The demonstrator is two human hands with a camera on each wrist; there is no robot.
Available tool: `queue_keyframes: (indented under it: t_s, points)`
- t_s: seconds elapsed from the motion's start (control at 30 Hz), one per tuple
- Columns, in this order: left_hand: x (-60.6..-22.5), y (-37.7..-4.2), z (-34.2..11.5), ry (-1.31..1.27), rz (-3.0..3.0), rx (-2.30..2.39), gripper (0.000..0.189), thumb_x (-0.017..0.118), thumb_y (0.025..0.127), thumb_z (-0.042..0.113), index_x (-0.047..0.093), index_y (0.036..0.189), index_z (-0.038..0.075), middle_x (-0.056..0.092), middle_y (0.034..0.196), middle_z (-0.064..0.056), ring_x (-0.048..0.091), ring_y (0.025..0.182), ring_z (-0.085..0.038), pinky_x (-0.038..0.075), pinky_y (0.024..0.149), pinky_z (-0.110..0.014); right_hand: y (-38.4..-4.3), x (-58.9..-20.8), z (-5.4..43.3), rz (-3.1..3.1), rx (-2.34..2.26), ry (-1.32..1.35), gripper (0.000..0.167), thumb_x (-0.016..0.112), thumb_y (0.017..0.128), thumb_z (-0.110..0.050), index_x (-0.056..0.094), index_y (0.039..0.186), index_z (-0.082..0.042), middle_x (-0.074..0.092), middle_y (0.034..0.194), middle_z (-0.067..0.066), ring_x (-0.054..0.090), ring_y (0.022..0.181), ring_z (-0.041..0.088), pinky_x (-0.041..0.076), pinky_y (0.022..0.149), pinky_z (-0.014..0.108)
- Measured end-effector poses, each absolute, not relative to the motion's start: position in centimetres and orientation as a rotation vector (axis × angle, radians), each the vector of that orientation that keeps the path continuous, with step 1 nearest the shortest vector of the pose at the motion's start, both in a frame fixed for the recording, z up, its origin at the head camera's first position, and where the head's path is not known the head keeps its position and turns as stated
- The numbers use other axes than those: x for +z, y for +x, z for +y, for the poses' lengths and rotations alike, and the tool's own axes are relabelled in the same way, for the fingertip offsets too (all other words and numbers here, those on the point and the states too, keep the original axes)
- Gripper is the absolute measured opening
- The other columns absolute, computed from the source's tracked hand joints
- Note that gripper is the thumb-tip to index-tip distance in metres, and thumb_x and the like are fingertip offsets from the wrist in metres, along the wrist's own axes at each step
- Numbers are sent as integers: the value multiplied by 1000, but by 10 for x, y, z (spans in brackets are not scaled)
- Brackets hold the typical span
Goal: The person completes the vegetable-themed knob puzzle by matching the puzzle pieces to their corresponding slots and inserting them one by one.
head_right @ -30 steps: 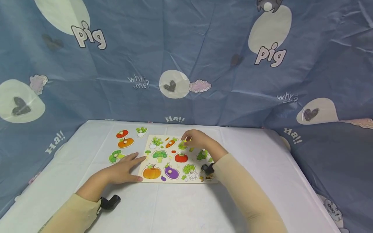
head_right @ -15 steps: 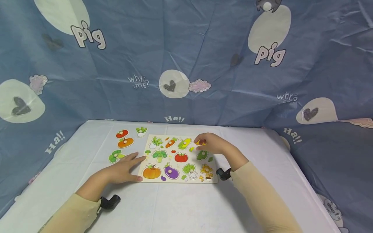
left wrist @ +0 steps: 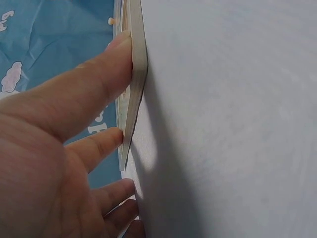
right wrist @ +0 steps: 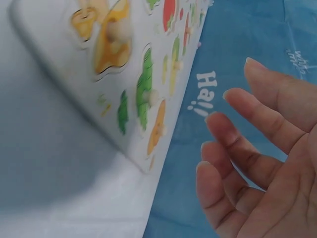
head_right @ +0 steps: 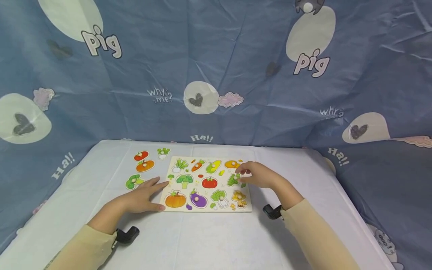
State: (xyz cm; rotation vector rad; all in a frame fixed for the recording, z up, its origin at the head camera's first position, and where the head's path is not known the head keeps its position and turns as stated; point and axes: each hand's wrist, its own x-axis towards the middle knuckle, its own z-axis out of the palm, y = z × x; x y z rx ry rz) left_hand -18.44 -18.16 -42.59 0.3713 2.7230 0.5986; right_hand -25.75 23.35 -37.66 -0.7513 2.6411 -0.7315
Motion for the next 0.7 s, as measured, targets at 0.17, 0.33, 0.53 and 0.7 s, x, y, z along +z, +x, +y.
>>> queue_keyframes:
  t_s: [0.17, 0.33, 0.53, 0.7]
  points:
    - [-427, -185, -182, 369, 2723, 595, 92, 80, 78, 51, 40, 155, 18, 22, 162, -24, 18, 147, -49, 23, 111, -71, -250, -382, 248, 2669, -780, -785, 34, 72, 94, -18, 66, 124, -2, 64, 118, 13, 55, 111, 32, 48, 94, 53]
    - [-429, -186, -183, 380, 2735, 582, 93, 80, 79, 52, 40, 155, 19, 22, 162, -23, 18, 147, -49, 23, 111, -70, -240, -388, 260, 2713, -787, -747, 36, 73, 93, -21, 66, 124, -5, 62, 121, 15, 52, 116, 37, 50, 93, 54]
    - [-429, -186, -182, 382, 2733, 584, 93, 79, 78, 53, 40, 155, 18, 22, 162, -24, 18, 147, -49, 23, 111, -70, -232, -401, 270, 2722, -750, -700, 42, 74, 92, -22, 63, 129, -6, 60, 125, 16, 49, 119, 38, 47, 96, 56]
    - [-428, -185, -182, 376, 2730, 583, 93, 80, 78, 52, 40, 155, 18, 22, 162, -24, 18, 147, -49, 23, 111, -70, -227, -409, 273, 2706, -739, -659, 55, 78, 88, -29, 60, 134, -6, 56, 134, 20, 45, 128, 42, 38, 104, 60]
